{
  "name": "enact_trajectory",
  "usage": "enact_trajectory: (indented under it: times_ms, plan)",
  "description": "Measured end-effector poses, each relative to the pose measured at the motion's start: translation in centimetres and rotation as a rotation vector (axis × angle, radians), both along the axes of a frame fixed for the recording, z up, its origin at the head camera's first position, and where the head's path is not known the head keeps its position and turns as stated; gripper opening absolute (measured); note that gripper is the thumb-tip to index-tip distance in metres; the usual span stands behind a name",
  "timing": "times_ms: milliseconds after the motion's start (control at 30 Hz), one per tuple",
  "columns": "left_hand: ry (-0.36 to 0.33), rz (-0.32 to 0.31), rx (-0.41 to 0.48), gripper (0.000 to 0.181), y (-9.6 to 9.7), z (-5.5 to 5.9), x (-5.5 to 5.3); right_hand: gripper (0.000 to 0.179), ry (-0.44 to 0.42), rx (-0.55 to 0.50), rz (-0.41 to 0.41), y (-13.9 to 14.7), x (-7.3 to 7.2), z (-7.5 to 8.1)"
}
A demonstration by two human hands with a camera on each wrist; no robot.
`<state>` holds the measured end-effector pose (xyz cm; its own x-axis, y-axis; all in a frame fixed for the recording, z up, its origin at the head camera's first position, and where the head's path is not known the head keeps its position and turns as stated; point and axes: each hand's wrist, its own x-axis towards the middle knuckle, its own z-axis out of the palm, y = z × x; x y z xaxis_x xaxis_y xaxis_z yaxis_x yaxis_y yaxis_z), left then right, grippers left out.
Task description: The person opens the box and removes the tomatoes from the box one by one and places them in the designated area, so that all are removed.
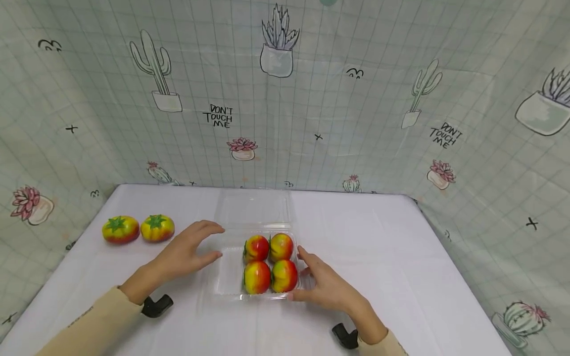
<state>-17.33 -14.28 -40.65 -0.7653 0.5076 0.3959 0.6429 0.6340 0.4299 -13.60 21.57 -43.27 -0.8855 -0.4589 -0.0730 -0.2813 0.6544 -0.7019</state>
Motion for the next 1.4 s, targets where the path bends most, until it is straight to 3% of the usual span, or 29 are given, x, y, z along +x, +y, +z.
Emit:
enact_trajectory:
  times_ms: [267,433,667,933,1400]
  plan:
    - [-0.013,-0.094,0.069,0.044,2.6,-0.4,1.9,0.104,-0.021,-0.016,-0.006,0.0,-0.2,0.2]
    - [-0.075,-0.132,0.092,0.046,3.6,-0.7,2.9,0.102,-0.024,-0.019,-0.010,0.0,-0.1,0.1]
    - [-0.160,-0.168,0.132,0.049,4.5,-1.3,3.5,0.103,-0.017,-0.018,-0.010,0.1,-0.1,0.0]
    - [-0.200,-0.162,0.124,0.050,5.4,-1.7,4.0,0.102,-0.028,-0.025,-0.009,0.0,0.0,0.0]
    - [-0.284,-0.119,0.038,0.050,6.5,-1.7,4.3,0.102,-0.033,-0.027,-0.006,0.0,0.0,0.2]
